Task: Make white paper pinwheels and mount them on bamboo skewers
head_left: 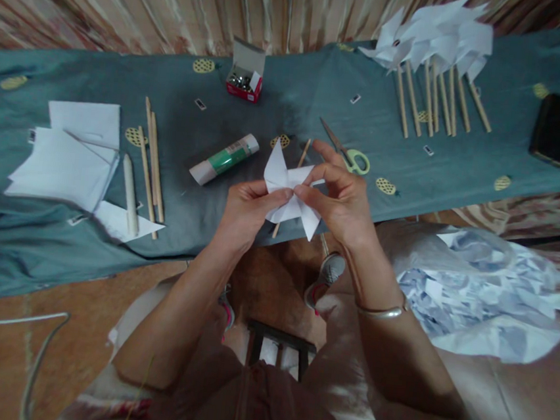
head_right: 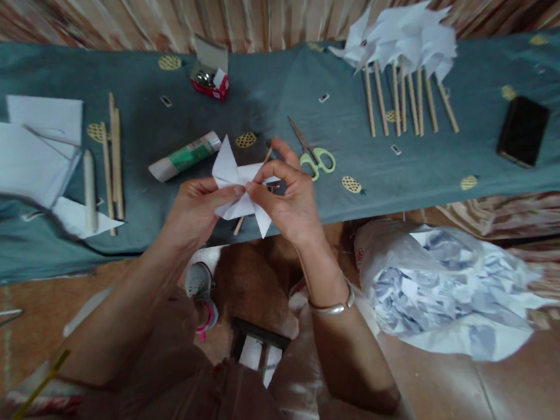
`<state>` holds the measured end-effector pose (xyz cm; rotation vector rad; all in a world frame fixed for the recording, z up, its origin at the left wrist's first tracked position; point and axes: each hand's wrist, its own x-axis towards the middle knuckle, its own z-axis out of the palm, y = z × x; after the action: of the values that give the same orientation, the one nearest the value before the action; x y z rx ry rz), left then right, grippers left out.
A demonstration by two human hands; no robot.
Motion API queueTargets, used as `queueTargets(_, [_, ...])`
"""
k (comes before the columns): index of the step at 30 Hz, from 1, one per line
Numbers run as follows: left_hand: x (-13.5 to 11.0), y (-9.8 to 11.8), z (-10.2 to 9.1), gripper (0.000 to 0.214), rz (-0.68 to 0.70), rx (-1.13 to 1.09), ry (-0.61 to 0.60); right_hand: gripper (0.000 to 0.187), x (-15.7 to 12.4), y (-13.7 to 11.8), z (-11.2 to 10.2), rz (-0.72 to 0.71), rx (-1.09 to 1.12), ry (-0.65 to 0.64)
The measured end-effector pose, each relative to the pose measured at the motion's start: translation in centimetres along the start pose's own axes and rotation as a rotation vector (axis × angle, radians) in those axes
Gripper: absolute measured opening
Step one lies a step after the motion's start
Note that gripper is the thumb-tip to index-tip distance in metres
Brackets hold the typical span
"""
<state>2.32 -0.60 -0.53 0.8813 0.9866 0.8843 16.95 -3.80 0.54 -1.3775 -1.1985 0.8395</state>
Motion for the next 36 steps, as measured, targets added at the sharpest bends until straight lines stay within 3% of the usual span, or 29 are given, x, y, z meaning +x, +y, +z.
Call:
queueTargets(6, [0.1,0.0,0.0,0.012,0.033,-0.034,0.03,0.012,-0.1,-0.2,-0.2,-0.017,-0.001,0.037])
queueTargets(15, [0.8,0.7,-1.0,0.019,0.109,0.028,0.168,0.013,0.5,1.3,-3.3,-0.028,0.007,0.309])
queueTargets(18, [1.0,1.1,-1.5,0.016,0.165,0.056,0.216,0.011,0.1,1.3,-3.9,-0.008,-0.239,0.255])
queueTargets(23, [1.0,1.5,-1.9,0.013,0.23,0.096,0.258,0.014,-0.9,1.2,-3.5,-0.042,-0.632,0.045])
queueTargets(32, [1.2,1.3,-2.0,0.019,0.223,0.159,0.247,0.015,-0.2,0.9,-1.4,-0.092,-0.973,-0.145])
queueTargets(36, [1.3,1.5,-2.1,0.018,0.221,0.147,0.252,0.017,-0.3,1.0,-1.1,-0.121,-0.888,-0.173])
